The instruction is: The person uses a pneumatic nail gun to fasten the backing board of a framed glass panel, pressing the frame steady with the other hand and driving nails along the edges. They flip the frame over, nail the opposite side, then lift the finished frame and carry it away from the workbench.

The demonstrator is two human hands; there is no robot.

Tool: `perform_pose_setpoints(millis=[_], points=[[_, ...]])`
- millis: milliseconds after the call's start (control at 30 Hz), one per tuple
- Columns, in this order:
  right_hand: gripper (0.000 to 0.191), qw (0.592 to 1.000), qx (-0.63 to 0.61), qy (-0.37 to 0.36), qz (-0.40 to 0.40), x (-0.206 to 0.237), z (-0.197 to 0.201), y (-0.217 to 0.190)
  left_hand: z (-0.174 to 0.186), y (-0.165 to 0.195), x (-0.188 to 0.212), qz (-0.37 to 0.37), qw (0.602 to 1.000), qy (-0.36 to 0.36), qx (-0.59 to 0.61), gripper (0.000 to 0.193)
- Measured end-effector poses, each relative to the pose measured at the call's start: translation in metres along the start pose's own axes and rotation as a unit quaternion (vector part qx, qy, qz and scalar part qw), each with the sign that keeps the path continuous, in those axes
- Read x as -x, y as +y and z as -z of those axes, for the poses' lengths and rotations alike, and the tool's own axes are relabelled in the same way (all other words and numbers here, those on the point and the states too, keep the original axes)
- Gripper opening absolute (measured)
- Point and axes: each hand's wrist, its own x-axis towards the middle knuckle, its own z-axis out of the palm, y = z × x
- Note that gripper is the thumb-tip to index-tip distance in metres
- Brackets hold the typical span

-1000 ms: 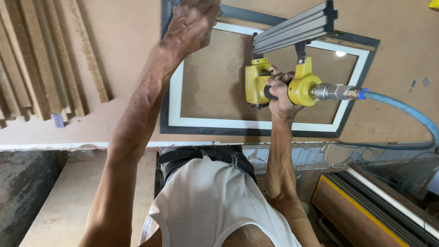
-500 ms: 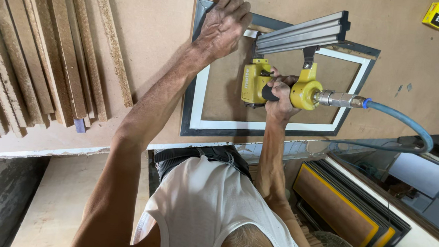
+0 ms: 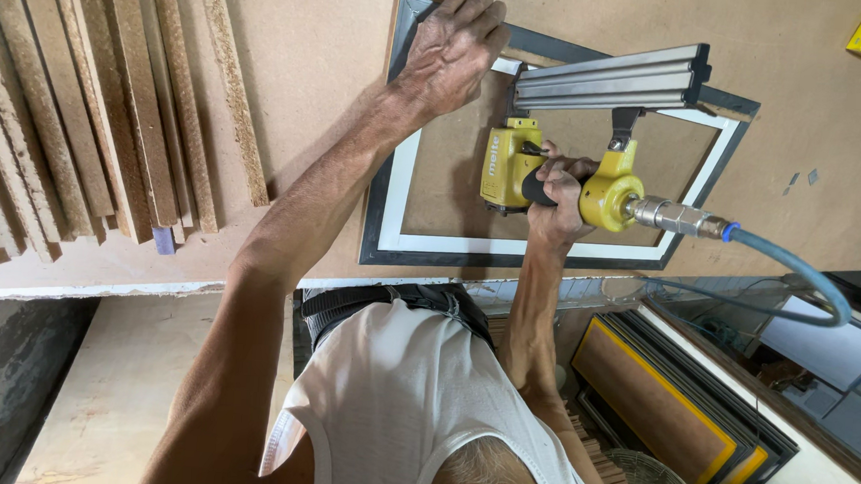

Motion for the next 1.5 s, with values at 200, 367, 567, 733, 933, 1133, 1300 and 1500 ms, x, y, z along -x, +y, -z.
perform_pose_setpoints(millis=[200,367,567,733,933,1133,1300,1500], points=[[0.026,1.000,0.003,-0.002,-0.002,0.010,0.016,-0.002,0.011,0.002,-0.002,0.005,1.000,0.001,-0.006,0.034],[0.026,1.000,-0.011,0.013,-0.017,0.010,0.039,-0.012,0.010,0.012,-0.011,0.016,1.000,0.016,-0.014,0.032],[0.025,1.000,0.000,0.012,-0.011,0.012,0.068,-0.018,-0.003,0.022,-0.025,0.018,1.000,0.020,-0.012,0.019],[0.026,1.000,-0.001,0.008,0.000,0.012,0.083,-0.029,0.034,0.029,-0.010,0.057,0.990,0.096,-0.090,0.029],[0.027,0.999,0.005,-0.006,0.035,-0.002,0.107,-0.045,0.127,0.013,0.111,0.382,0.888,0.132,-0.219,0.036],[0.029,0.998,0.007,-0.053,-0.033,-0.040,0.133,-0.036,0.140,0.004,0.182,0.479,0.842,0.192,-0.155,0.032],[0.026,0.982,0.007,-0.178,-0.068,-0.078,0.153,-0.028,0.149,0.005,0.163,0.478,0.832,0.192,-0.207,0.023],[0.020,0.954,0.004,-0.290,-0.079,-0.104,0.176,-0.024,0.108,0.083,0.137,0.462,0.798,0.326,-0.207,0.014]])
